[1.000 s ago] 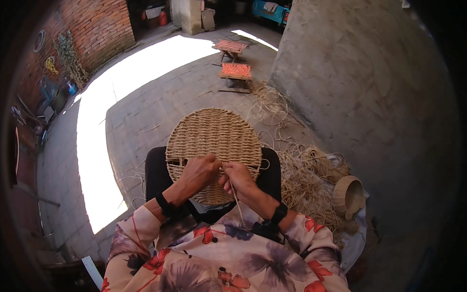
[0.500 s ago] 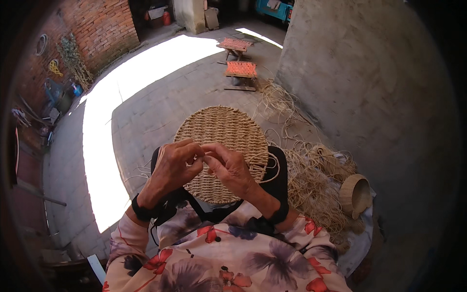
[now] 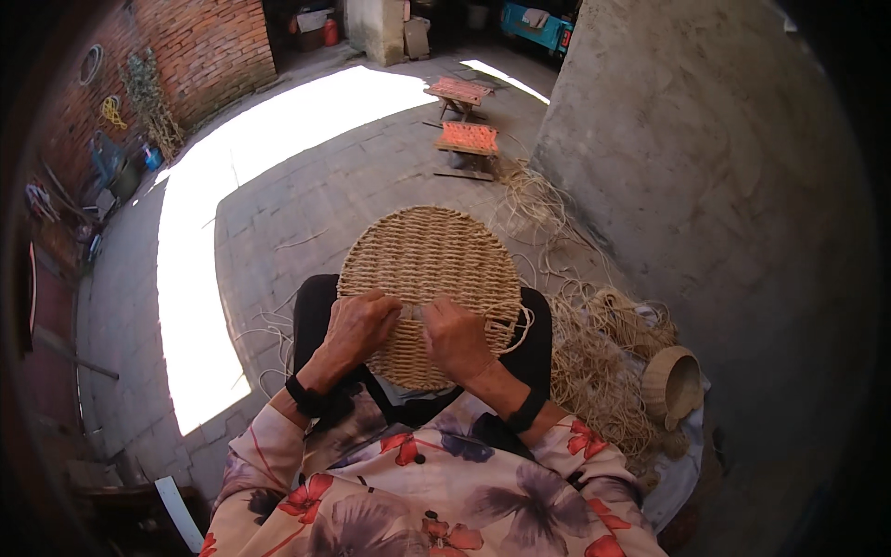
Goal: The recorder is weaving a round basket using light-colored plant fibers.
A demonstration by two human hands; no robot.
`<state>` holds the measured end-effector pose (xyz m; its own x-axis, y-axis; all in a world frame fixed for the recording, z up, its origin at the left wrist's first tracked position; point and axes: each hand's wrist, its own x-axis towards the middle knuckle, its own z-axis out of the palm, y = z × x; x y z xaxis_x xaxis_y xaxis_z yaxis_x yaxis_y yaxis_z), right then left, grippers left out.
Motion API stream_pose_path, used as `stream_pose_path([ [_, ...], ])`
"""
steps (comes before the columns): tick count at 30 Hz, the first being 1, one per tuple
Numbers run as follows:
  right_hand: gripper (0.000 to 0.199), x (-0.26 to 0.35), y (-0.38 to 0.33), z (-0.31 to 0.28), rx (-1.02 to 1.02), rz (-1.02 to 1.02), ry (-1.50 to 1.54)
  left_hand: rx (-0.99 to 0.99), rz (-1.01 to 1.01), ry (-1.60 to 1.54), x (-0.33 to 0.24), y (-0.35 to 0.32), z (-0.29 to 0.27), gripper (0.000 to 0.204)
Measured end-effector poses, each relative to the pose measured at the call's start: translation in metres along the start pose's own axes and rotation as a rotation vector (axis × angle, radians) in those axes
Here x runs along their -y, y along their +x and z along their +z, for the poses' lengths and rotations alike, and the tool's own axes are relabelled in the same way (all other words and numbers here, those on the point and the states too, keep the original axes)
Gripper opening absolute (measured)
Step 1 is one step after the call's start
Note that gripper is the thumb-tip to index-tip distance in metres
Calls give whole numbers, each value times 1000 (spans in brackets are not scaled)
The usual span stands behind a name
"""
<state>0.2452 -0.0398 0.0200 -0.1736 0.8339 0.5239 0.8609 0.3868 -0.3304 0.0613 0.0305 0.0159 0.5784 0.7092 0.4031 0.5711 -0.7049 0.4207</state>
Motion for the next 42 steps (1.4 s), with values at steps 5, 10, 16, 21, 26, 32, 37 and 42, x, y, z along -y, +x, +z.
stream_pose_path([
  [5,11,2,2,25,43,-1,21,49,85,132,2,0,8,12],
  [10,13,-1,2,44,-42,258,252,36,113,163,4,-1,16,9],
  [16,23,7,7,31,85,757,893,194,70,238,0,8,7,8],
  [21,22,6,5,28,98,836,1003,273,10,252,-5,17,2,9],
  [26,23,4,3,28,119,870,1083,346,13,202,0,24,1,13],
  [32,18,-1,2,31,-48,307,550,123,44,70,5,15,0,14],
  [37,18,24,39,-9,-31,262,509,-140,-38,43,13,3,-63,8],
  [42,14,46,50,13,201,329,1072,-157,-103,-83,-3,-2,-103,5],
])
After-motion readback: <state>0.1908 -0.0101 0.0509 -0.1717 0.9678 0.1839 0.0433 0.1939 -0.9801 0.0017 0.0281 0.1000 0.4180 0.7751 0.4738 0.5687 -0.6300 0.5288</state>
